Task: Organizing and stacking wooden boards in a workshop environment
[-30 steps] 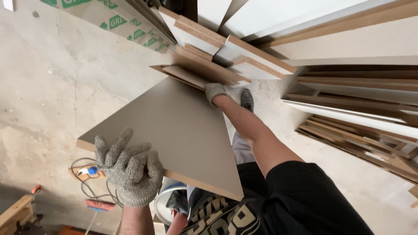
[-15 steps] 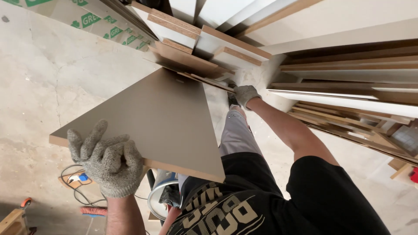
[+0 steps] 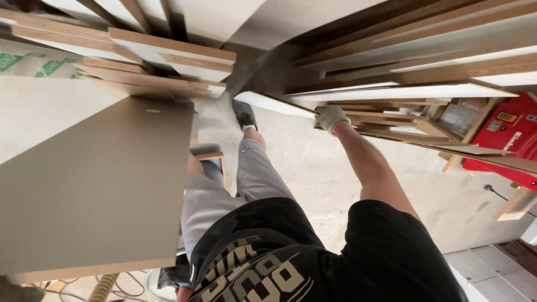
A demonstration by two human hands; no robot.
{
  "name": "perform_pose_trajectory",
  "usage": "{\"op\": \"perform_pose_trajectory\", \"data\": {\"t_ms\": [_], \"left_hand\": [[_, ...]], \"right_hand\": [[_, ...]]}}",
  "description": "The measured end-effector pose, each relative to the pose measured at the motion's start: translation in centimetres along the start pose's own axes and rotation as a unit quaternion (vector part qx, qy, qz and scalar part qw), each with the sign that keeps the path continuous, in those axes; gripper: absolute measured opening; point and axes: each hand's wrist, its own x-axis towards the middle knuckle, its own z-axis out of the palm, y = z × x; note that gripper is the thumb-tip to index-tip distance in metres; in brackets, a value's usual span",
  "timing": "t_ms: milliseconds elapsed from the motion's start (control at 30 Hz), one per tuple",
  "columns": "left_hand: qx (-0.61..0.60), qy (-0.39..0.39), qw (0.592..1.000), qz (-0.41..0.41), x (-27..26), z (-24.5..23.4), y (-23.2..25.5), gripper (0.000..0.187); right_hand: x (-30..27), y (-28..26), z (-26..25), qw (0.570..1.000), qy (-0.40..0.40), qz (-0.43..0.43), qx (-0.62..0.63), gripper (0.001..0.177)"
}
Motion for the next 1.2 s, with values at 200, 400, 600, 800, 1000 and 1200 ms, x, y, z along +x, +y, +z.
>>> {"op": "perform_pose_trajectory", "data": {"t_ms": [200,400,600,800,1000,1200], "left_hand": [[-0.174,0.177,0.955,0.159,2.3,19.3,26.5,0.076],[-0.348,0.375,0.821,0.252,2.1,-2.0,-0.3,0.061],[-0.383,0.626,0.648,0.204,-19.6,-28.8,3.8,0.012],[-0.263,0.761,0.572,0.16,-24.7,-35.0,7.0,0.031],[-0.234,0.736,0.628,0.091,-25.8,-34.8,6.5,0.033],[-0.272,0.723,0.626,0.108,-25.4,-34.6,6.3,0.018]], "right_hand": [[-2.8,5.8,1.7,0.975,-0.006,0.124,0.182,0.04],[-0.9,9.9,5.3,0.941,0.017,0.239,0.24,0.033],[-2.2,6.7,0.1,0.903,0.081,0.326,0.268,0.035],[-4.8,-2.4,-6.7,0.909,0.119,0.324,0.233,0.051],[6.7,-24.6,-5.5,0.925,0.243,-0.219,0.195,0.031],[13.5,-47.5,-15.9,0.949,0.045,-0.27,0.155,0.065]]}}
